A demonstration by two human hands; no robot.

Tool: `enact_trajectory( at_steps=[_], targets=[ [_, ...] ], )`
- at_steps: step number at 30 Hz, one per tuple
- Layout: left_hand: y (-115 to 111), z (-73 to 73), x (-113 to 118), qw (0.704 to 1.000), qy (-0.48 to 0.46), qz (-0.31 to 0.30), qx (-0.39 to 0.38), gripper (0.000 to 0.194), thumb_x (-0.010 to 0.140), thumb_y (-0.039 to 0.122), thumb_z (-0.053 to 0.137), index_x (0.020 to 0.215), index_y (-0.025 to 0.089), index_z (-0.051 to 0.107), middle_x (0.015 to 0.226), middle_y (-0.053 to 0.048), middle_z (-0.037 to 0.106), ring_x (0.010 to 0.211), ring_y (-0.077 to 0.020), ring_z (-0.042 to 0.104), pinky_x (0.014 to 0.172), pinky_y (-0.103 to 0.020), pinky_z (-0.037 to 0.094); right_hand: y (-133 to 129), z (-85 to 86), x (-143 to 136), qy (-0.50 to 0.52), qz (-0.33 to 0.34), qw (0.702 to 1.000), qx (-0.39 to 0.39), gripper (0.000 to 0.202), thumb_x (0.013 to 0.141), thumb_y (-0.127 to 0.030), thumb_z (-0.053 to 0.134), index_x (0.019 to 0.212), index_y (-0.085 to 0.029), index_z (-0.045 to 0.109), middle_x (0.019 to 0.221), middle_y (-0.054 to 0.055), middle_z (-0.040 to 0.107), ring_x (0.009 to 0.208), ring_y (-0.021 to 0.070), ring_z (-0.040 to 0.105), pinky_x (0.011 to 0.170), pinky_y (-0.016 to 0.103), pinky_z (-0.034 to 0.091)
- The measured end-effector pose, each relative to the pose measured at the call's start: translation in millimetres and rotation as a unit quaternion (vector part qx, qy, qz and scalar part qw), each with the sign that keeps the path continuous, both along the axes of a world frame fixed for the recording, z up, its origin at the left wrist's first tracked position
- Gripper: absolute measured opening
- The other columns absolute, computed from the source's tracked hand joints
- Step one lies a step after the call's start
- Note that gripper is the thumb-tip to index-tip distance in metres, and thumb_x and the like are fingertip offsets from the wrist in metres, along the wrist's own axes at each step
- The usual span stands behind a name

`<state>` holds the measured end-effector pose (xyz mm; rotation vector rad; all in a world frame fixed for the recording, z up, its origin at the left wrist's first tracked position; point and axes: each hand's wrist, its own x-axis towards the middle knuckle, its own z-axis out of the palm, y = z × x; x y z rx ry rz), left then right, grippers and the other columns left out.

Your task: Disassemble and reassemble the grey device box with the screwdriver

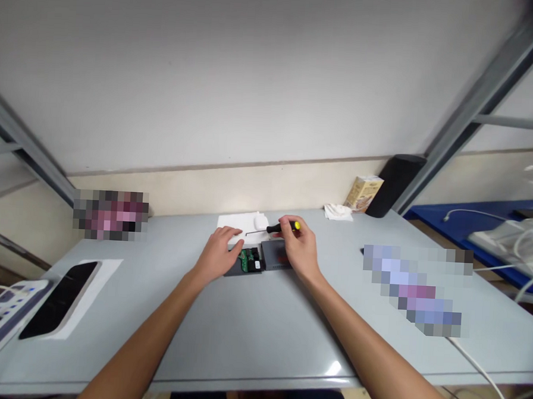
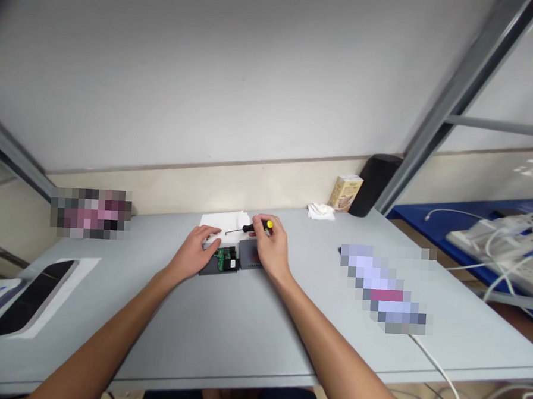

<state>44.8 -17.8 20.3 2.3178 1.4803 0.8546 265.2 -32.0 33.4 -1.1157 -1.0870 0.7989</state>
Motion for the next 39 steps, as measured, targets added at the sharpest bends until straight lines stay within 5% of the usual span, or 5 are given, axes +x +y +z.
enact_trajectory(
  at_steps=[8, 16, 25, 35, 39],
  targets=[
    [42, 15.5, 4, 0.996, 0.073, -0.034, -0.034, 0.016, 0.092, 0.031, 0.065, 0.094, 0.023, 0.079, 0.107, -0.007, 0.077, 0.103, -0.0287, 0.064, 0.098, -0.046, 0.048, -3, 5.2, -1, 0.017, 0.009, 1.000, 0.000, 0.047, 0.085, -0.067, 0.067, 0.095, -0.021, 0.067, 0.089, 0.007, 0.071, 0.079, 0.0266, 0.076, 0.057, 0.034, 0.059],
    [56, 5.8, 6, 0.995, 0.089, -0.036, -0.024, 0.013, 0.090, 0.028, 0.069, 0.093, 0.025, 0.081, 0.104, -0.006, 0.078, 0.103, -0.0285, 0.065, 0.100, -0.044, 0.047, 5, 0.0, 5, 0.023, -0.006, 1.000, 0.004, 0.050, 0.086, -0.068, 0.065, 0.096, -0.020, 0.067, 0.090, 0.006, 0.070, 0.077, 0.0241, 0.075, 0.059, 0.032, 0.058],
    [45, 11.4, 7, 0.997, 0.062, -0.042, -0.003, 0.018, 0.095, 0.031, 0.064, 0.091, 0.025, 0.080, 0.102, -0.005, 0.079, 0.098, -0.0263, 0.063, 0.096, -0.042, 0.047, 5, 2.4, 3, 0.026, 0.001, 1.000, 0.013, 0.049, 0.083, -0.070, 0.067, 0.092, -0.021, 0.067, 0.085, 0.006, 0.070, 0.086, 0.0272, 0.075, 0.061, 0.034, 0.060],
    [11, 26.5, 1, 0.995, 0.082, -0.052, 0.022, 0.022, 0.103, 0.030, 0.057, 0.101, 0.025, 0.078, 0.107, -0.005, 0.078, 0.103, -0.0281, 0.060, 0.093, -0.044, 0.043, -7, 13.6, 2, 0.022, 0.035, 0.999, -0.012, 0.050, 0.086, -0.070, 0.064, 0.100, -0.022, 0.064, 0.081, 0.004, 0.068, 0.071, 0.0228, 0.071, 0.046, 0.028, 0.050],
    [0, 22.1, 3, 0.995, 0.060, -0.075, 0.025, 0.024, 0.105, 0.030, 0.055, 0.103, 0.025, 0.078, 0.107, -0.005, 0.079, 0.102, -0.0270, 0.059, 0.094, -0.045, 0.044, -5, 16.1, 3, 0.042, 0.029, 0.996, 0.069, 0.046, 0.084, -0.061, 0.073, 0.109, -0.025, 0.060, 0.085, 0.001, 0.068, 0.076, 0.0195, 0.070, 0.063, 0.032, 0.059]
  ],
)
